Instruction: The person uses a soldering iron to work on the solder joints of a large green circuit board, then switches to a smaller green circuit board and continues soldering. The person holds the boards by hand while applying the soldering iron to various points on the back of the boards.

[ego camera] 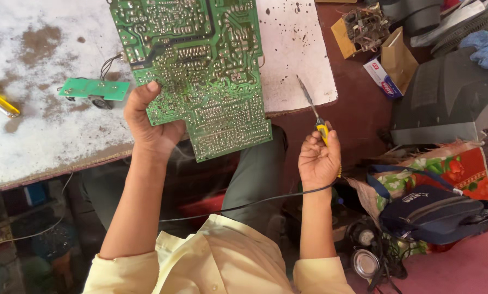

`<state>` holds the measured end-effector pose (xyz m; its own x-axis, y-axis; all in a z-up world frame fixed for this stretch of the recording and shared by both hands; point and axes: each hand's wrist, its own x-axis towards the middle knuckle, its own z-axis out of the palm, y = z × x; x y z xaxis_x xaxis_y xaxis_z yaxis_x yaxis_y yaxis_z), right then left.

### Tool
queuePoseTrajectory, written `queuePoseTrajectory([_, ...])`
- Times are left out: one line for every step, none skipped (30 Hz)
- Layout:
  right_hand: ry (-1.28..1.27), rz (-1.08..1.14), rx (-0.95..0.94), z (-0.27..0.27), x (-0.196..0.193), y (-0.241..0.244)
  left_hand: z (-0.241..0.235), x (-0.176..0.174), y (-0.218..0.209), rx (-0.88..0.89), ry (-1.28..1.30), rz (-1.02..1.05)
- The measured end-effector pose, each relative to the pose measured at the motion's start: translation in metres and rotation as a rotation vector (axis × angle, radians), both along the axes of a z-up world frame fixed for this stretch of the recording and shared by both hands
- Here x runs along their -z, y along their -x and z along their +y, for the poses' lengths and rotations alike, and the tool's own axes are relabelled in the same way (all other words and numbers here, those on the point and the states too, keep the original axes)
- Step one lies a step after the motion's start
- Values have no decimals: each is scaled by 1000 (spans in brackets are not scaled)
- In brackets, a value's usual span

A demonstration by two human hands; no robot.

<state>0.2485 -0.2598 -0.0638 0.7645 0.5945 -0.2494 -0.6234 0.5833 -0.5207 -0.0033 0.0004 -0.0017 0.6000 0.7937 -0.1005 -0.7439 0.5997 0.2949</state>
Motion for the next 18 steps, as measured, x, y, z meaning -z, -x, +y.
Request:
queuePoseTrajectory([12,1,-8,0,-3,-1,0,0,-1,-3,-13,-9])
queuePoseTrajectory([-39,7,-11,-2,-7,-1,0,0,-2,3,-14,-11])
queuePoseTrajectory([-90,12,-17,-2,-12,-1,0,0,-1,4,-15,-14])
queuePoseTrajectory([-141,17,-24,-2,-18,1,1,1,-1,6,-16,-17])
queuePoseTrajectory([-137,-23,-40,-2,-24,4,1,1,1,4,-19,-16])
queuePoseTrajectory([-133,-64,-56,-1,-32,6,1,2,1,2,-22,-16])
queuePoseTrajectory([-131,-104,-71,-2,-41,10,1,4,0,1,-27,-14])
queuePoseTrajectory([-23,-238,-29,-2,-50,16,0,5,-1,4,-10,7])
queuePoseTrajectory([79,-371,7,1,-59,24,1,6,0,0,3,29])
queuePoseTrajectory([181,-505,45,3,-68,33,1,7,-1,-4,17,52])
queuePoseTrajectory([243,-641,12,5,-78,43,1,7,1,2,22,43])
queuePoseTrajectory([303,-778,-20,6,-87,53,2,8,1,7,27,34])
queuePoseTrajectory([365,-917,-48,8,-96,61,1,8,1,16,33,22])
queuePoseTrajectory([396,-1001,-51,13,-102,67,2,9,2,22,21,12])
queuePoseTrajectory([431,-1086,-49,17,-107,73,2,9,1,35,10,0])
queuePoseTrajectory([466,-1172,-45,21,-112,76,1,9,1,47,-2,-13])
queuePoseTrajectory([474,-1187,-47,26,-116,78,1,8,0,54,-5,-15])
queuePoseTrajectory([481,-1201,-49,30,-119,79,1,7,0,60,-8,-18])
